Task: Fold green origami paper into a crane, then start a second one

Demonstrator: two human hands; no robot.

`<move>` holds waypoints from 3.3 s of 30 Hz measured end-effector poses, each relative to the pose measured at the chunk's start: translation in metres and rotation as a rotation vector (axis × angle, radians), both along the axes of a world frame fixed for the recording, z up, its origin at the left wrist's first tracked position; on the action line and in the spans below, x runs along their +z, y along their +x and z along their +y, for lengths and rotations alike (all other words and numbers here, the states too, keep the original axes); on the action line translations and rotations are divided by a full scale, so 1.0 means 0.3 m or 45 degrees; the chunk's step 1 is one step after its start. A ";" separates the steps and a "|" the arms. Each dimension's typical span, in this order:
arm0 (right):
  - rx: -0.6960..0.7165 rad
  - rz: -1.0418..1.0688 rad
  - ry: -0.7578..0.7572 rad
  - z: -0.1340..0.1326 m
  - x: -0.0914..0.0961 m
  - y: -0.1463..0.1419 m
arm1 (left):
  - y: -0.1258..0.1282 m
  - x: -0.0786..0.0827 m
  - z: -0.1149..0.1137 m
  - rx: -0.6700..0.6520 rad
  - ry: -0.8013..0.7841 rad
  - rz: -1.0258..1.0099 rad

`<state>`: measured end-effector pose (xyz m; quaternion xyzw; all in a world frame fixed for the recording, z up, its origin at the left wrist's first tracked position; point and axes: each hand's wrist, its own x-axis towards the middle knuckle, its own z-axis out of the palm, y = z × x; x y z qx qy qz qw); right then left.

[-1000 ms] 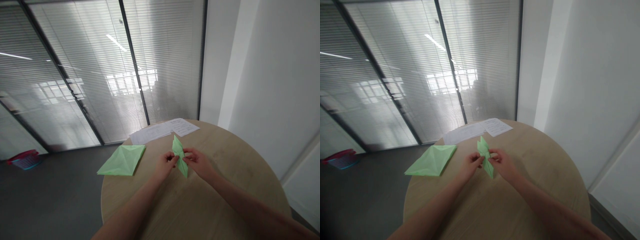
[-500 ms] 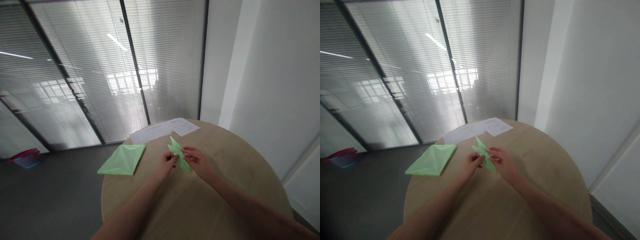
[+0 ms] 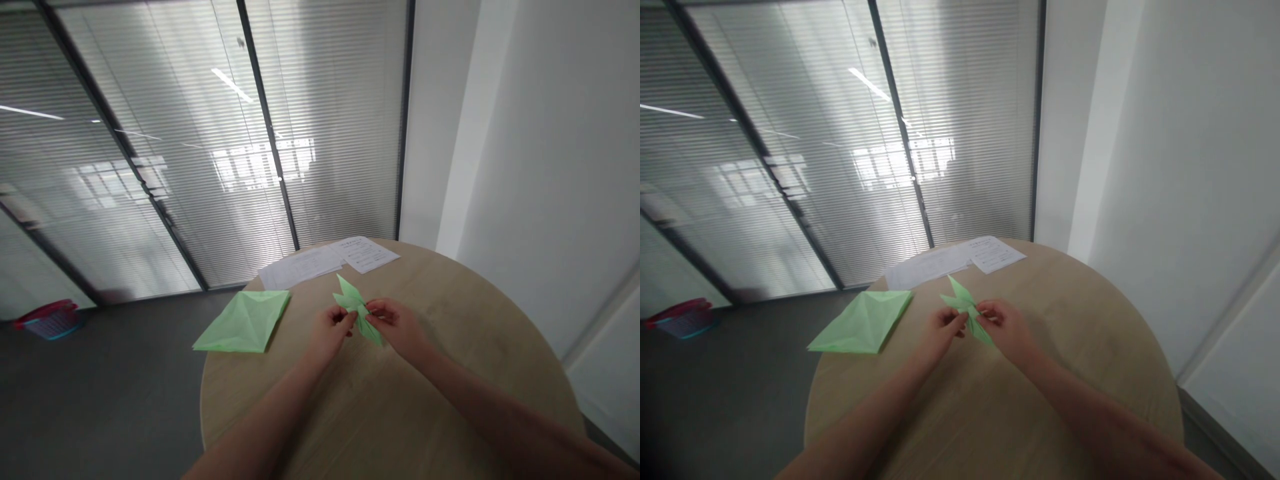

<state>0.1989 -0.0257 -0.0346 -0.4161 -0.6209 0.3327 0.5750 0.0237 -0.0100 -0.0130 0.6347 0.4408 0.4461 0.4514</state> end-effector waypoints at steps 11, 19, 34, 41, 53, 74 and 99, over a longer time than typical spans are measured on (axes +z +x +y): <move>-0.004 -0.102 -0.163 -0.009 0.021 -0.001 | -0.003 0.022 -0.029 0.006 0.236 0.232; 0.018 -0.265 0.165 -0.048 0.047 -0.006 | -0.015 0.008 -0.009 0.037 0.256 0.287; -0.020 -0.301 0.196 -0.043 0.047 -0.001 | -0.005 0.005 -0.027 -0.146 0.292 0.330; 0.058 -0.030 0.005 -0.044 0.031 -0.019 | -0.005 0.018 -0.021 -0.173 0.150 0.145; 0.362 0.241 -0.234 -0.047 0.058 -0.019 | -0.013 0.048 -0.033 -0.239 0.125 0.064; 0.288 0.211 -0.254 -0.037 0.038 -0.029 | -0.001 0.028 -0.025 -0.227 -0.120 -0.147; 0.125 0.325 -0.282 -0.006 0.017 -0.022 | -0.003 0.019 -0.013 -0.176 -0.212 -0.210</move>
